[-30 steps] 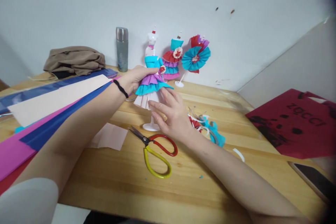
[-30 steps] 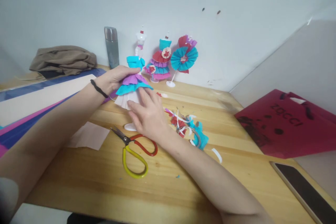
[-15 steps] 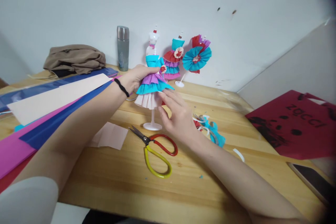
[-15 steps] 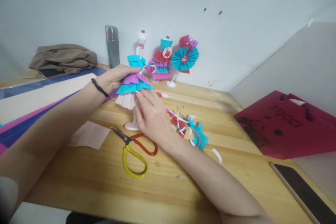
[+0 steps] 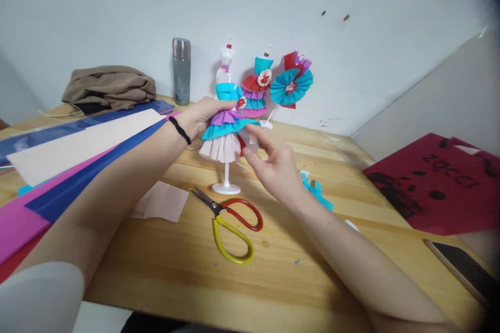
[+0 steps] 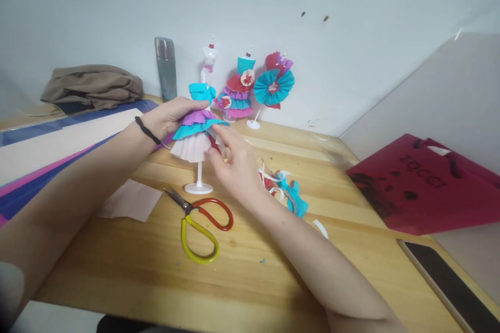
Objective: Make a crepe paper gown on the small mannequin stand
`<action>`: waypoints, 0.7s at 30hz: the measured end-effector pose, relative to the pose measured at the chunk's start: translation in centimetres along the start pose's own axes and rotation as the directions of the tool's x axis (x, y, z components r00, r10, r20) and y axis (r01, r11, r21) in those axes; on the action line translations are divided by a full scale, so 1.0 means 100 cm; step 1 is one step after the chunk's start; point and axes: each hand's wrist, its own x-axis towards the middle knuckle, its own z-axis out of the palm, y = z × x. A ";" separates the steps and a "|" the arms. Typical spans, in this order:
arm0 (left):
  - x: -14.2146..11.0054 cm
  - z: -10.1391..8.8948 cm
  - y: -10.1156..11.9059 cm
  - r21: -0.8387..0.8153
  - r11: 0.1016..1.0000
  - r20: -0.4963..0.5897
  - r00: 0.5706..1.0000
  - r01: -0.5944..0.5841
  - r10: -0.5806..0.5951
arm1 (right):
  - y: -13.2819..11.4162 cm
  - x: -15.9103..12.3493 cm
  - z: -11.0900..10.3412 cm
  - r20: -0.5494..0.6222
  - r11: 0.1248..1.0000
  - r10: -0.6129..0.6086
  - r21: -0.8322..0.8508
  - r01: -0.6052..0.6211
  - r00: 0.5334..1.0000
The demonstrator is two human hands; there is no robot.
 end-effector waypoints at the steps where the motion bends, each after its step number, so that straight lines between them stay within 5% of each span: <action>1: 0.000 0.000 0.000 -0.003 1.000 0.004 1.000 0.010 -0.010 | -0.001 0.001 -0.001 0.003 1.000 -0.017 -0.002 0.017 1.000; 13: 0.007 -0.008 -0.004 -0.018 0.999 0.055 0.998 -0.031 0.032 | -0.005 0.000 0.000 0.038 0.996 0.084 0.034 -0.085 0.996; 21: -0.007 0.000 0.009 0.067 0.974 -0.021 0.975 -0.218 0.220 | -0.005 0.001 0.001 0.079 0.997 0.057 0.043 -0.061 0.995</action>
